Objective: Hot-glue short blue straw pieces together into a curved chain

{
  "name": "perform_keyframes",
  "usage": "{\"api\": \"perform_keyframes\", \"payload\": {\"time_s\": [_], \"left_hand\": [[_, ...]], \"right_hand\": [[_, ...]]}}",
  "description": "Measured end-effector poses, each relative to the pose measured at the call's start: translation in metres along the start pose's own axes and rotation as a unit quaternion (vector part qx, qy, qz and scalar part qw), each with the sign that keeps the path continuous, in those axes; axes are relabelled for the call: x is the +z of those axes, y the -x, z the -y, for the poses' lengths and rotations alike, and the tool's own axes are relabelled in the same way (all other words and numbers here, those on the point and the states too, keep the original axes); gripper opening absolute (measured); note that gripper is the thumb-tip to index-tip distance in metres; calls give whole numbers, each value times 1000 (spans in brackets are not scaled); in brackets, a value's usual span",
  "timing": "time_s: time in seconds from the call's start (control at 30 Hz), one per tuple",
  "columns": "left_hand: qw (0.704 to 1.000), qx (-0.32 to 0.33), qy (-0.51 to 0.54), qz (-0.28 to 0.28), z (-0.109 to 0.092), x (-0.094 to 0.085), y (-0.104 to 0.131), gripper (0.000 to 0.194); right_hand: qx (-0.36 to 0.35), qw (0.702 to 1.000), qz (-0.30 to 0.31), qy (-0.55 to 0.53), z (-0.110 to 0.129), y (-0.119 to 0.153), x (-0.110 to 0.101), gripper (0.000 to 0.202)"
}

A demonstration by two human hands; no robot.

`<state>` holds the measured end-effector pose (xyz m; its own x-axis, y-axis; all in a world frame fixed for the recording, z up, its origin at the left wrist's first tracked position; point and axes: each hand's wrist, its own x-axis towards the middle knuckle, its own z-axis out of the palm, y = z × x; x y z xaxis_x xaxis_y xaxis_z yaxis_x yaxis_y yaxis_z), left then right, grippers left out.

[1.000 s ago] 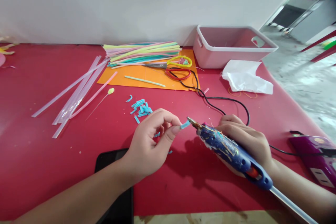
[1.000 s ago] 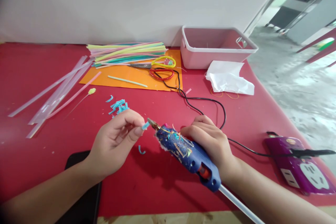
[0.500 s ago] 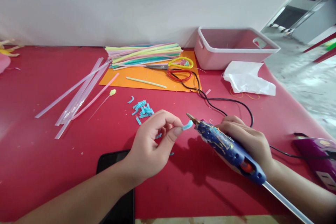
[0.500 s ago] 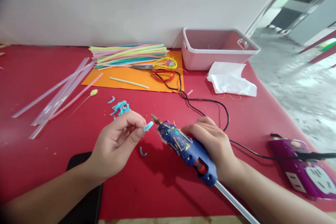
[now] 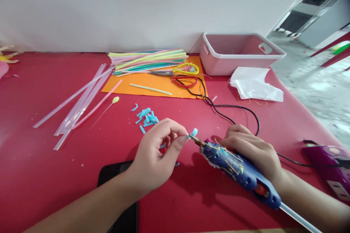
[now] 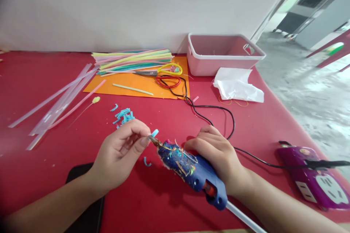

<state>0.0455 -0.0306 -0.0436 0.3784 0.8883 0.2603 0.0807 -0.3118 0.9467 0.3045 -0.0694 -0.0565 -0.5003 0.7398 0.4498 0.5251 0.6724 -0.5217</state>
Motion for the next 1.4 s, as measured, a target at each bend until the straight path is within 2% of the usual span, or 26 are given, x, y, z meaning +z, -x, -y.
{"api": "perform_keyframes", "payload": {"time_s": [0.43, 0.57, 0.7, 0.77, 0.87, 1.0, 1.4], "left_hand": [[1000, 5, 8, 7, 0, -1, 1, 11], [1000, 0, 18, 7, 1, -1, 1, 10], [1000, -1, 12, 1, -1, 0, 0, 12], [1000, -3, 0, -4, -2, 0, -1, 12], [1000, -5, -12, -7, -3, 0, -1, 10], [1000, -4, -13, -6, -2, 0, -1, 9], [993, 79, -89, -14, 0, -2, 1, 10]], "right_hand": [[19, 1000, -19, 14, -2, 0, 0, 16], [33, 999, -18, 31, -1, -1, 1, 12], [45, 996, -45, 55, 0, -2, 0, 6], [28, 997, -50, 54, -1, -2, -1, 6], [-6, 999, -35, 29, -2, -2, -3, 9], [8, 1000, -11, 9, -1, -2, -2, 10], [17, 1000, -12, 10, 1, 0, -1, 12]]}}
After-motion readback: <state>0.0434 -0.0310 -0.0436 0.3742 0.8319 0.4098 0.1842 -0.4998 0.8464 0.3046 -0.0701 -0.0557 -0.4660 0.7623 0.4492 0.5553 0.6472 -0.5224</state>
